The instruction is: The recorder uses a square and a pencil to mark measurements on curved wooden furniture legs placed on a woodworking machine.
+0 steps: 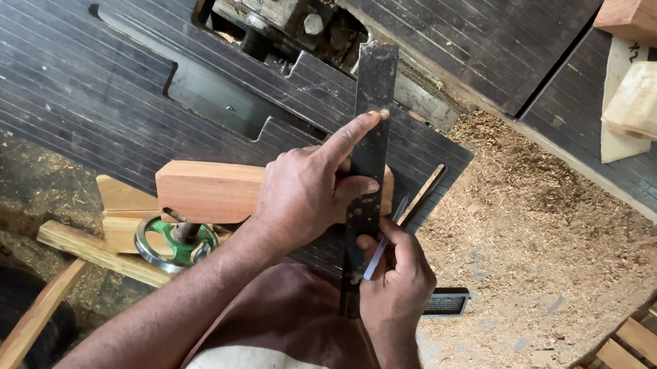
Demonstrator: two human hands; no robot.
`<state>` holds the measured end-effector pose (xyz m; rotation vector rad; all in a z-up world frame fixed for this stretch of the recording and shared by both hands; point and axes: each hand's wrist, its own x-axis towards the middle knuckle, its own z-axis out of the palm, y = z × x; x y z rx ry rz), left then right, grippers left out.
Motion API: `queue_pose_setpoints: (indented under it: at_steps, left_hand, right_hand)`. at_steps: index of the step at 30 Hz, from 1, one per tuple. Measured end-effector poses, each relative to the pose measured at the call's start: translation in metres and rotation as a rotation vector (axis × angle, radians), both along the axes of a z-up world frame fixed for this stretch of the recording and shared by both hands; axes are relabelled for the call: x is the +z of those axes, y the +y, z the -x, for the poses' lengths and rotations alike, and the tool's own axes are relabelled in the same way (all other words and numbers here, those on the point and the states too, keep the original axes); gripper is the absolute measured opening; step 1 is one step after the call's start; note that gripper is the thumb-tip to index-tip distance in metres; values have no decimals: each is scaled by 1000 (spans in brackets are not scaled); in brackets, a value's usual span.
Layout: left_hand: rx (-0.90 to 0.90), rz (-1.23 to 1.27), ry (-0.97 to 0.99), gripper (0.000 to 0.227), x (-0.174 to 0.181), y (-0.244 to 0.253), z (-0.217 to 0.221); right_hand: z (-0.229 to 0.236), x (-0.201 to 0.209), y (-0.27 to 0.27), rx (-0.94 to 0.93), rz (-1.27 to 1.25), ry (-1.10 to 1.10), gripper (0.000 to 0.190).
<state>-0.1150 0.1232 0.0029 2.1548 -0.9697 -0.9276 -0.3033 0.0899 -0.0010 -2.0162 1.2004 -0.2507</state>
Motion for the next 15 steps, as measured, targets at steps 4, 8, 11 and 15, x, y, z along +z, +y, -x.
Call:
queue_pose_setpoints:
  at_steps: [4,8,11,15]
  left_hand:
    - [4,-17,22,85,1,0,0]
    - [2,16,1,87,-1,1,0]
    - [13,6,-2,86,-1,0,1]
    - [7,-12,13,87,-1,1,0]
  right_hand:
    - [0,1,0,-35,-50,14,26]
    - [-2,1,0,-5,9,-4,27]
    - [-2,2,-1,-24,-5,5,26]
    - [0,0,-1,2,44,-16,26]
